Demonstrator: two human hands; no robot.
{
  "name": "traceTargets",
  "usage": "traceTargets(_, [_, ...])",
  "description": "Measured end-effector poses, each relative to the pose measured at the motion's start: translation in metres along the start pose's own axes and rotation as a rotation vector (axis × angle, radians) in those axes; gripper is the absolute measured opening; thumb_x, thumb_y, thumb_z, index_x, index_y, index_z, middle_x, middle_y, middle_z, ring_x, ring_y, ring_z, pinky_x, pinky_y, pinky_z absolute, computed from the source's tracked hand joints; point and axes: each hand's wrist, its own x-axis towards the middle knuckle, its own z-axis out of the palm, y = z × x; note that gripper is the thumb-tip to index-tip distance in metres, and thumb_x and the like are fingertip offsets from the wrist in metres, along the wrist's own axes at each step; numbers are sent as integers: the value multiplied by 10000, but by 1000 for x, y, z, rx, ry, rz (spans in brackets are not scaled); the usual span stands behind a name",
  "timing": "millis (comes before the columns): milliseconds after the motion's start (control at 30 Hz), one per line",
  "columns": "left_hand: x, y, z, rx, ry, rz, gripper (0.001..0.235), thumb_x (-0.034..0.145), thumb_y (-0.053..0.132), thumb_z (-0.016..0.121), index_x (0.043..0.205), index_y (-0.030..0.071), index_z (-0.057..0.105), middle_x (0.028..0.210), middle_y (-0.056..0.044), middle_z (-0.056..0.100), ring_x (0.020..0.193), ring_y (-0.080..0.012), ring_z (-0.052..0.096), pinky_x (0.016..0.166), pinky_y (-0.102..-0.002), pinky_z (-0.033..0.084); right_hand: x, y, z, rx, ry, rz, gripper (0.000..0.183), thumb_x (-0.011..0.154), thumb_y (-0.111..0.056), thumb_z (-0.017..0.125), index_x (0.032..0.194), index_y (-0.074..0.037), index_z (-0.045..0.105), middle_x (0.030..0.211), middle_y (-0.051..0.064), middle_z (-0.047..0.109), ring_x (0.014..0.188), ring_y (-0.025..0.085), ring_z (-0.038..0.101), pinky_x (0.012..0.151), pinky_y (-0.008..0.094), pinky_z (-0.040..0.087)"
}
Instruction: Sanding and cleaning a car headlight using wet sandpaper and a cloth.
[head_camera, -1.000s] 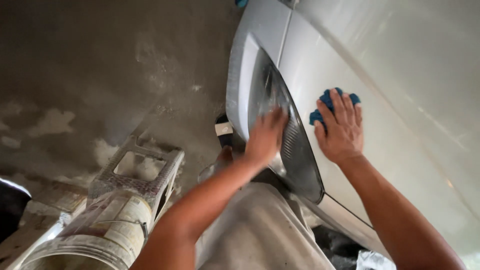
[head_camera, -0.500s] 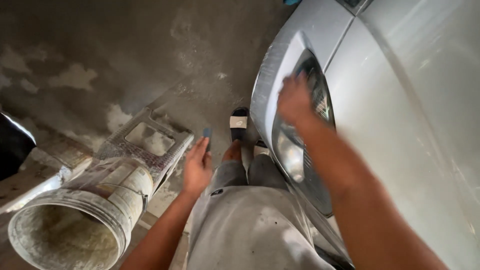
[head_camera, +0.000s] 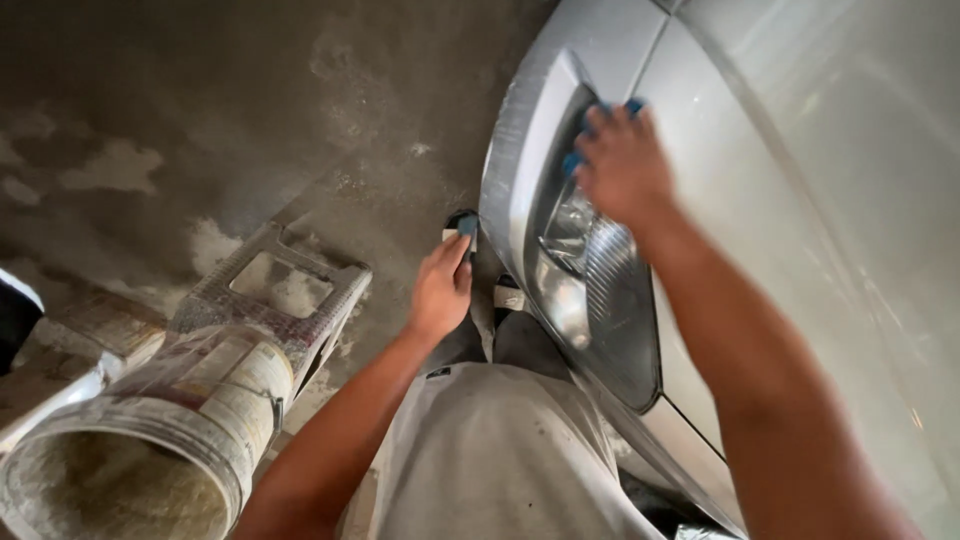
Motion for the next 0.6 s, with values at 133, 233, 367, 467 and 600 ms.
traceTargets(133, [33,-3,33,21,17,77,425,956,83,613,1378,30,611,1431,-203,590,1300,-412,546,1094,-459,445,-67,-87,-50,-285,-569,-206,387,912,-294,581,1225,-85,672,1522,148,452,1465,370,327,1194,578,209])
traceTargets(233, [43,5,52,-14,23,70,427,957,84,609,1380,29,609,1430,-205,587,1312,-411,543,1093,-461,447,-149,-88,16,-75,-334,-437,452,903,-211,547,1326,-55,586,1513,136,458,1456,328,359,1195,536,237])
traceTargets(367, [54,43,77,-64,-13,140,446,947,79,585,1390,24,602,1443,-205,579,1298,-401,559,1099,-449,471,-165,-36,-25,214,-329,-113,494,921,-233,540,1404,-132,561,1607,98,418,1455,323,348,1157,536,244])
traceTargets(467, [55,88,90,15,-40,188,492,925,60,576,1414,9,582,1471,-216,551,1267,-407,559,1102,-448,469,-165,6,-26,233,-24,161,466,974,-224,540,1427,-121,575,1612,127,420,1487,351,351,1203,546,246])
traceTargets(600, [5,113,106,292,-31,352,576,967,81,612,1515,-23,467,1549,-243,430,1226,-424,559,1067,-501,472,-161,14,-23,277,372,419,416,1080,-217,510,1469,-103,603,1673,146,397,1549,401,329,1274,579,210])
